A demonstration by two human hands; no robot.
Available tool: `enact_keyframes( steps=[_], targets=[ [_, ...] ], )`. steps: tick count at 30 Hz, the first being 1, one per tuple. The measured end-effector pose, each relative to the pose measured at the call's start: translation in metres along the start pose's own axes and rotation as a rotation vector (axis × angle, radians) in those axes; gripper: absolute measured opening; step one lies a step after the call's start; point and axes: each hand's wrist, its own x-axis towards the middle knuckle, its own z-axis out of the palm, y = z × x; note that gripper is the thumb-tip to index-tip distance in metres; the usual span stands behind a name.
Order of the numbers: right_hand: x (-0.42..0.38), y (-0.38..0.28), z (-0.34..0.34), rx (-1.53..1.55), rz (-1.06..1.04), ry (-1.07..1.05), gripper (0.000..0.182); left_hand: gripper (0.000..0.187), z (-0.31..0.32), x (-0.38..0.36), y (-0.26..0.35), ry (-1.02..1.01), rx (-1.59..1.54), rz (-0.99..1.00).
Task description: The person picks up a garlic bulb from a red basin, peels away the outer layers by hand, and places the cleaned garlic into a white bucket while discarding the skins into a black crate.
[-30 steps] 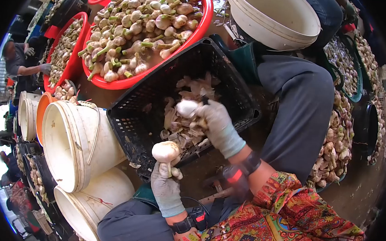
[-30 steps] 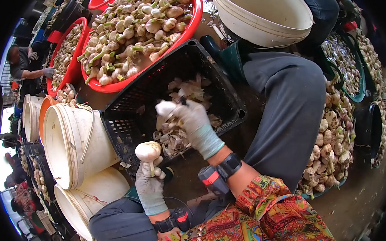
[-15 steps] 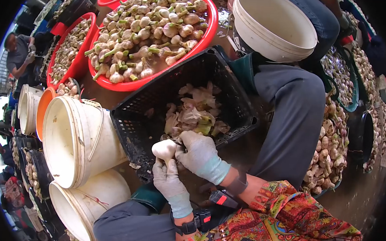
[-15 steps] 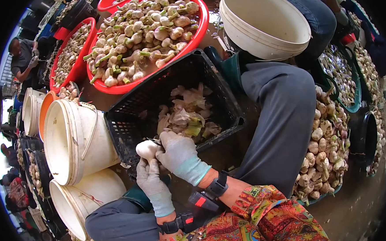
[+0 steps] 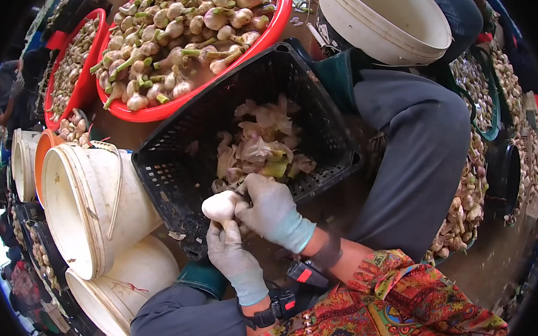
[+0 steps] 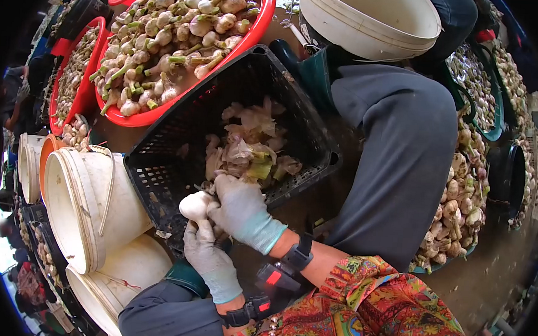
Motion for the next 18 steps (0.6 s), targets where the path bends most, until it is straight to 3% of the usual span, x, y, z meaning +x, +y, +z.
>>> enact_keyframes(
  steps=[1,3,5,7,9,11,12,13,15,16,17,18],
  targets=[
    [0.006,0.005,-0.001,0.077,0.093,-0.013,0.022,0.041,0.002,0.0,0.006,-0.089,-0.127,-0.083],
    [0.019,0.014,-0.005,0.096,0.219,0.029,0.019,0.04,-0.004,0.0,0.002,-0.029,-0.081,-0.1],
    [0.025,0.023,0.001,0.274,0.147,0.245,0.012,0.036,-0.011,0.0,-0.002,-0.095,-0.177,-0.18],
    [0.033,0.025,-0.01,0.37,0.318,0.183,0.019,0.035,-0.012,-0.001,0.0,-0.111,-0.213,-0.192],
    [0.042,0.026,-0.032,0.829,0.458,0.196,0.019,0.032,-0.028,0.003,-0.007,-0.273,-0.483,-0.272],
    [0.042,0.027,-0.05,0.903,0.386,0.199,0.019,0.03,-0.033,0.003,-0.006,-0.3,-0.556,-0.26],
    [0.037,0.033,-0.048,0.751,0.277,0.05,0.024,0.03,-0.034,0.005,-0.006,-0.3,-0.58,-0.262],
    [0.028,0.013,-0.053,0.733,0.294,-0.131,0.03,0.03,-0.034,0.006,-0.004,-0.301,-0.605,-0.266],
    [0.012,0.007,-0.036,0.532,-0.021,-0.101,0.036,0.031,-0.026,-0.001,0.004,-0.257,-0.461,-0.203],
    [0.011,0.001,-0.033,0.572,-0.076,-0.211,0.038,0.031,-0.023,-0.005,0.005,-0.194,-0.31,-0.151],
    [0.008,-0.003,-0.034,0.613,0.082,-0.371,0.034,0.031,-0.025,-0.005,0.001,-0.193,-0.316,-0.153],
    [0.015,0.002,-0.028,0.466,0.121,-0.254,0.032,0.032,-0.03,-0.003,-0.003,-0.327,-0.46,-0.167]
  ],
)
